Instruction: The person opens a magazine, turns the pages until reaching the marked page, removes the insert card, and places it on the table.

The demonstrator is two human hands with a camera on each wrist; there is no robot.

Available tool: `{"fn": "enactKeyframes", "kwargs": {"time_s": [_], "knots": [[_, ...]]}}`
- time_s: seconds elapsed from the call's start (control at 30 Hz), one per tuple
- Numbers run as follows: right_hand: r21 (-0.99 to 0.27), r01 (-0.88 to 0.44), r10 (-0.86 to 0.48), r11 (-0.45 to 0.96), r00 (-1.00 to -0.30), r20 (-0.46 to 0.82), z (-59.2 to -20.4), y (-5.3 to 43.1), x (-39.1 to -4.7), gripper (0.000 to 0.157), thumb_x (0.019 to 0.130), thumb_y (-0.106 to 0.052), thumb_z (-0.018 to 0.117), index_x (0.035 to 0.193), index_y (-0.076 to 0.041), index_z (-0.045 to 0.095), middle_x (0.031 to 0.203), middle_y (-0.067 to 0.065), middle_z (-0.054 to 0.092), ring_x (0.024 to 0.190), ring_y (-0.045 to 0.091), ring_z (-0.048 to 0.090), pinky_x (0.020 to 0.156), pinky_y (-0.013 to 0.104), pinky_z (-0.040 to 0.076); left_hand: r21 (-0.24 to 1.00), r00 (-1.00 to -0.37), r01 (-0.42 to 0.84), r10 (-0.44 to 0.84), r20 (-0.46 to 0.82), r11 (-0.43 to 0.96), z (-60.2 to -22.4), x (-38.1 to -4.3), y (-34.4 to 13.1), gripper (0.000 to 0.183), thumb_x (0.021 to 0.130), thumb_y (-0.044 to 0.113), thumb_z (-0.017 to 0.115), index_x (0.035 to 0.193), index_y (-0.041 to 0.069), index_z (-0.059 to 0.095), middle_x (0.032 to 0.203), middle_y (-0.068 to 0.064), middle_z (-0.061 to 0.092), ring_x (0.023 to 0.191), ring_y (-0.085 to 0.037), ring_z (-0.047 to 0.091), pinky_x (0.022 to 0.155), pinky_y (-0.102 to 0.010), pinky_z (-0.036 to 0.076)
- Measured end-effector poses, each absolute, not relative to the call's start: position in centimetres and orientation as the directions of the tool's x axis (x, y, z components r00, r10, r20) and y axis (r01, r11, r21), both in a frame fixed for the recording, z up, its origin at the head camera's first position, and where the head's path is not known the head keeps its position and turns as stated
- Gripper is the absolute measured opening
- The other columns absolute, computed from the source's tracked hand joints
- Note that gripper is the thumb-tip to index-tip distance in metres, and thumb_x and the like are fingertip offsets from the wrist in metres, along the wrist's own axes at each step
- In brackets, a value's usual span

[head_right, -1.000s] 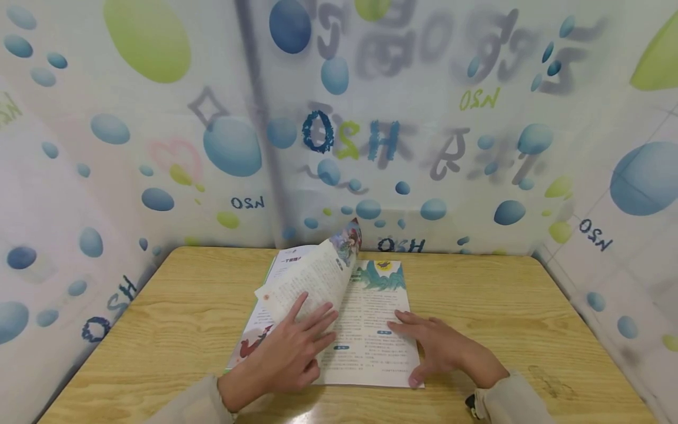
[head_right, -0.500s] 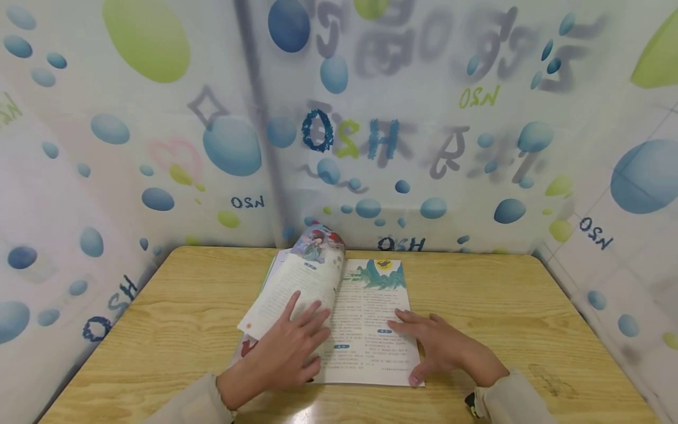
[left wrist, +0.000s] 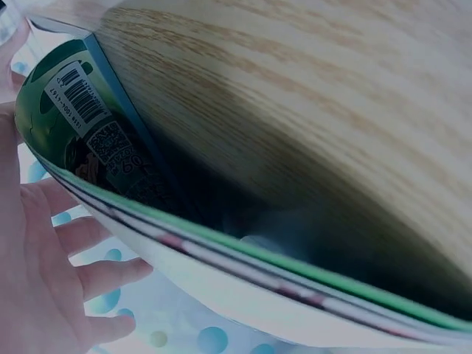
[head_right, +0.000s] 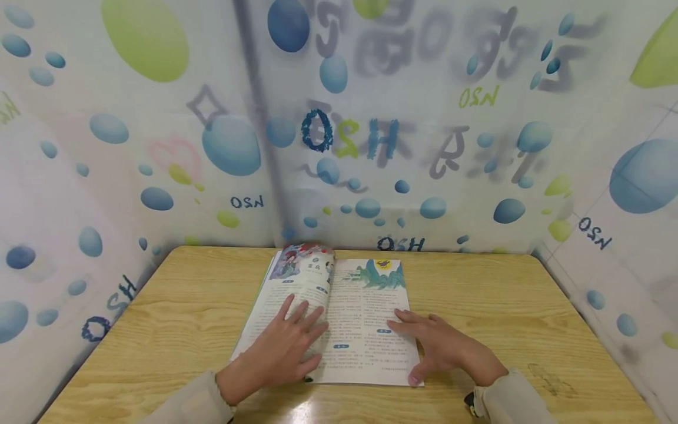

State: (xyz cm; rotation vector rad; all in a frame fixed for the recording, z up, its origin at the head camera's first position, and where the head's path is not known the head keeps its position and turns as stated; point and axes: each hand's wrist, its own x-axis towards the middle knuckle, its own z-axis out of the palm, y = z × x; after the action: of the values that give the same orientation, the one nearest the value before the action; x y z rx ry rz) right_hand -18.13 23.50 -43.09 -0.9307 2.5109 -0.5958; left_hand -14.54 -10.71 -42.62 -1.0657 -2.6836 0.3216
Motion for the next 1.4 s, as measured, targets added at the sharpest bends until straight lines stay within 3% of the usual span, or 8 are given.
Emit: {"fn": "enactKeyframes", "kwargs": {"time_s": [0.77, 1.0, 1.2, 1.4], "knots": [[-0.484, -0.517, -0.676, 0.706, -0.696, -0.243, -42.6, 23.1, -18.3, 0.103, 0.068, -0.060, 0.081, 0.152, -0.015, 0.043, 0.160, 0.017, 0.030, 0.143, 0.045, 0.030, 0.107, 0.069, 0.028, -0.256, -0.729, 0.637, 0.676, 0.109, 0.727, -42.6, -14.3, -10.8, 0.049, 0.095, 0.051, 0.050, 0.131, 0.020, 0.065, 0.144, -0.007, 0.054, 0.131, -0.034, 0.049, 0.106, -0.059, 0.037], [-0.465, -0.538, -0.683, 0.703, -0.694, -0.229, -42.1, 22.9, -18.7, 0.099, 0.069, -0.061, 0.080, 0.149, -0.013, 0.047, 0.156, 0.017, 0.037, 0.140, 0.043, 0.037, 0.106, 0.065, 0.033, -0.265, -0.725, 0.635, 0.678, 0.122, 0.726, -42.6, -14.3, -10.7, 0.050, 0.095, 0.051, 0.052, 0.132, 0.020, 0.064, 0.145, -0.008, 0.053, 0.132, -0.032, 0.049, 0.104, -0.059, 0.039], [-0.457, -0.523, -0.653, 0.720, -0.733, -0.189, -41.3, 22.5, -18.8, 0.099, 0.069, -0.061, 0.080, 0.148, -0.012, 0.048, 0.152, 0.018, 0.043, 0.139, 0.042, 0.039, 0.108, 0.065, 0.031, -0.252, -0.712, 0.646, 0.688, 0.142, 0.721, -42.5, -14.2, -10.5, 0.049, 0.096, 0.050, 0.052, 0.131, 0.019, 0.065, 0.144, -0.009, 0.054, 0.132, -0.030, 0.050, 0.104, -0.058, 0.040], [-0.406, -0.581, -0.658, 0.705, -0.750, -0.068, -40.9, 22.1, -18.9, 0.097, 0.071, -0.064, 0.077, 0.148, -0.013, 0.048, 0.151, 0.019, 0.044, 0.140, 0.045, 0.035, 0.104, 0.071, 0.028, -0.192, -0.689, 0.679, 0.705, 0.168, 0.709, -42.4, -14.1, -9.8, 0.050, 0.097, 0.054, 0.048, 0.130, 0.020, 0.065, 0.140, -0.008, 0.057, 0.127, -0.028, 0.054, 0.103, -0.059, 0.040]]}}
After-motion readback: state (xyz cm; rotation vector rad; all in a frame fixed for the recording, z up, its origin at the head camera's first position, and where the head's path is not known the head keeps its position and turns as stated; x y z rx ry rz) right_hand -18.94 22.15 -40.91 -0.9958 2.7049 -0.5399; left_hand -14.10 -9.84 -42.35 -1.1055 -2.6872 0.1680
